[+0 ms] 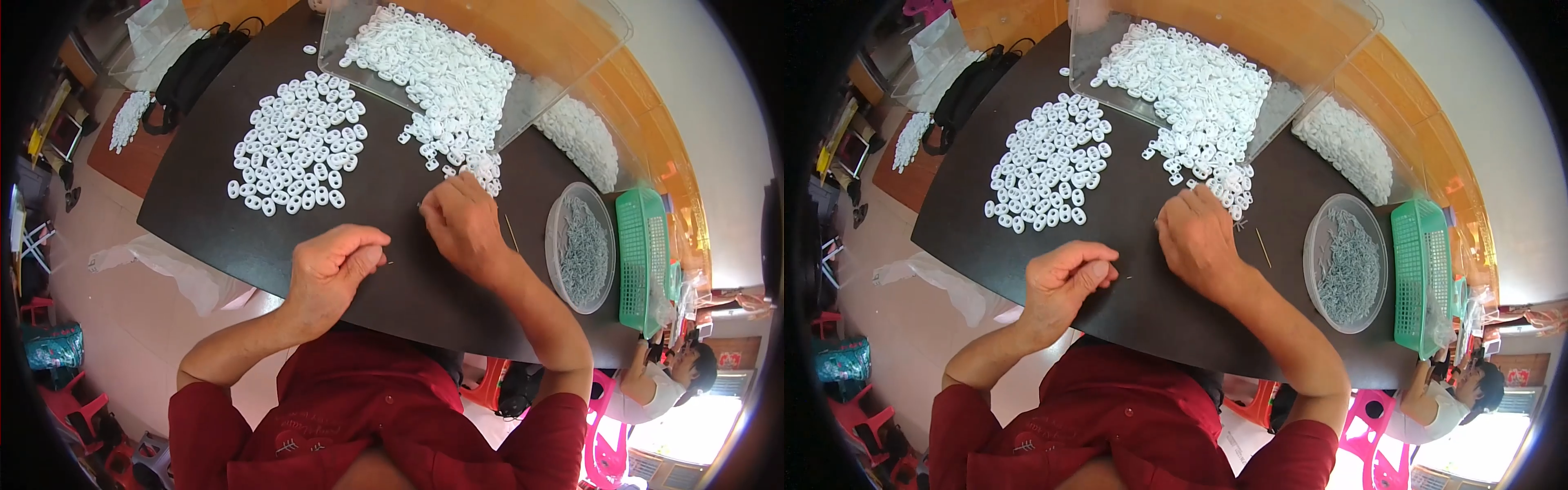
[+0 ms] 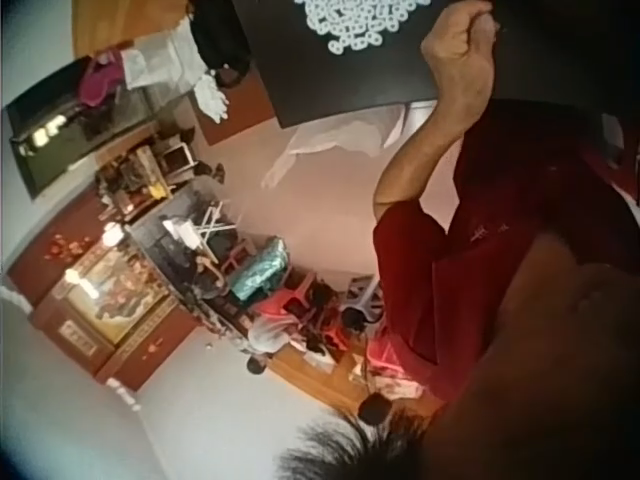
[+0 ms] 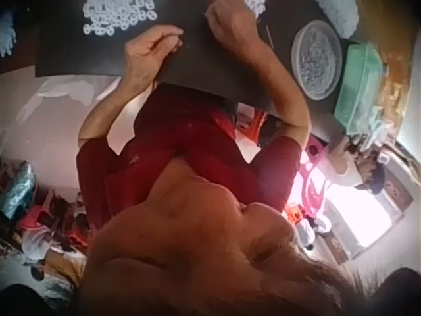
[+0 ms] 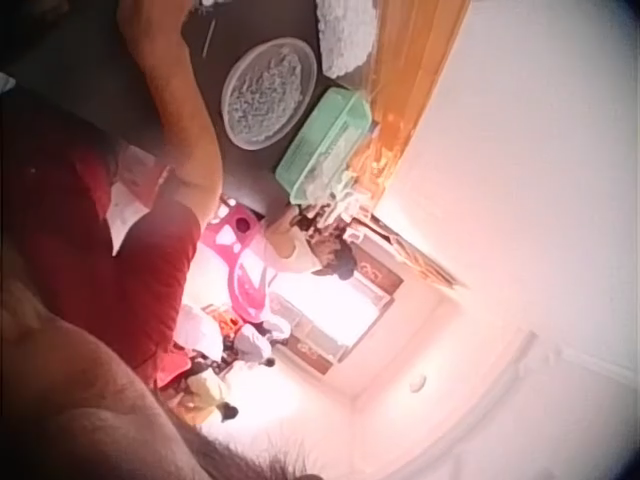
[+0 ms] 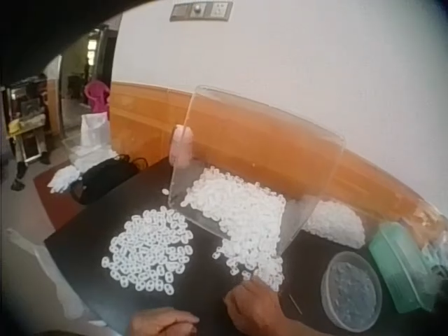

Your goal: The person assembles small white plastic components by hand, inserting metal clips into them.

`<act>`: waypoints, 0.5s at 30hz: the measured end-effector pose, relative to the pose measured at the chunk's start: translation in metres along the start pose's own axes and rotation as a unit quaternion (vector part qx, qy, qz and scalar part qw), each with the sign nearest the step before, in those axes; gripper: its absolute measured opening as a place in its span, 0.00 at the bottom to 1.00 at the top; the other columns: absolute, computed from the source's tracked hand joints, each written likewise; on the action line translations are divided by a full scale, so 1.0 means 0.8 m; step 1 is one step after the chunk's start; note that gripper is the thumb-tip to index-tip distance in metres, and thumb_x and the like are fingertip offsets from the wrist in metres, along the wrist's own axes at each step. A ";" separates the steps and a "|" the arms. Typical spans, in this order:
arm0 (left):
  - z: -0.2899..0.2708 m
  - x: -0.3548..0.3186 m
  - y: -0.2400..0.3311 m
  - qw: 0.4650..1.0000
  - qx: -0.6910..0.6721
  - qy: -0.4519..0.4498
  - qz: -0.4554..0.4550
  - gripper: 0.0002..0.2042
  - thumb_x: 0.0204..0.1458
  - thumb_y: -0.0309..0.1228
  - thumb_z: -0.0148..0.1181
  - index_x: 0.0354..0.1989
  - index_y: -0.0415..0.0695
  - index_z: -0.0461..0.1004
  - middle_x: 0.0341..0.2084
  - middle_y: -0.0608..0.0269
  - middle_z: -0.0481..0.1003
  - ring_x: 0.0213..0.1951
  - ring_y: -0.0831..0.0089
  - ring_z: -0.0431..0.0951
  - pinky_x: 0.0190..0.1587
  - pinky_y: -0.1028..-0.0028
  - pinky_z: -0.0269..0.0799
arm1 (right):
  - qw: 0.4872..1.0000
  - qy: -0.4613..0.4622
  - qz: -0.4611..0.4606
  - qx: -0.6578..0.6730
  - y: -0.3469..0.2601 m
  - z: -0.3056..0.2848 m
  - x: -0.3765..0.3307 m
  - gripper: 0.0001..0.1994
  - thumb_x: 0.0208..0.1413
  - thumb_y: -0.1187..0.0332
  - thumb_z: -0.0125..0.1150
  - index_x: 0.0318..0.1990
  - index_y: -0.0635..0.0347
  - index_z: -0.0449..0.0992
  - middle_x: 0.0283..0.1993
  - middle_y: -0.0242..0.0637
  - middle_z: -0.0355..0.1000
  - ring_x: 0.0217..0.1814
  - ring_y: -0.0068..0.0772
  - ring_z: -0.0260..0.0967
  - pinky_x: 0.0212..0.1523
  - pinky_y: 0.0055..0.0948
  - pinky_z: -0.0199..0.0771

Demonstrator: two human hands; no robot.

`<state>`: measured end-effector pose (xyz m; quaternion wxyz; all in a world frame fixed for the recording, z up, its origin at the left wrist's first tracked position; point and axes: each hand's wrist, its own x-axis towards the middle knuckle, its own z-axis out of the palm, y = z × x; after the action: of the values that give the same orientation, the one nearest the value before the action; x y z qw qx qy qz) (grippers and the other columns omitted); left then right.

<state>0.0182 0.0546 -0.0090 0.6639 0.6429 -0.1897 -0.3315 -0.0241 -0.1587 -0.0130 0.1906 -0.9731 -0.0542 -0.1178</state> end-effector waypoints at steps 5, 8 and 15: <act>0.000 0.025 0.002 0.996 0.086 0.016 0.029 0.07 0.56 0.28 0.55 0.37 0.36 0.74 0.24 0.67 0.73 0.27 0.83 0.70 0.31 0.83 0.67 | 0.985 0.002 0.034 0.167 -0.050 -0.025 -0.010 0.07 0.41 0.80 0.62 0.25 0.61 0.70 0.22 0.35 0.64 0.25 0.35 0.60 0.25 0.31 0.61; 0.006 0.030 0.006 0.998 0.053 -0.015 -0.041 0.06 0.54 0.28 0.57 0.30 0.37 0.74 0.18 0.64 0.71 0.21 0.83 0.68 0.24 0.77 0.64 | 0.981 0.017 0.034 0.192 -0.061 -0.029 -0.011 0.08 0.40 0.82 0.63 0.25 0.61 0.70 0.23 0.34 0.64 0.25 0.33 0.59 0.24 0.30 0.60; 0.022 0.031 0.010 0.995 -0.002 -0.056 -0.086 0.11 0.59 0.33 0.53 0.30 0.38 0.70 0.20 0.70 0.69 0.24 0.85 0.67 0.27 0.83 0.65 | 0.978 0.050 0.083 0.185 -0.063 -0.030 -0.028 0.07 0.42 0.82 0.63 0.29 0.63 0.73 0.27 0.35 0.67 0.28 0.30 0.62 0.26 0.25 0.64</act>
<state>0.0256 0.0243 -0.0040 0.6226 0.6358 -0.1696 -0.4235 -0.0585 -0.1232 0.0210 0.3789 -0.9149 0.0157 -0.1383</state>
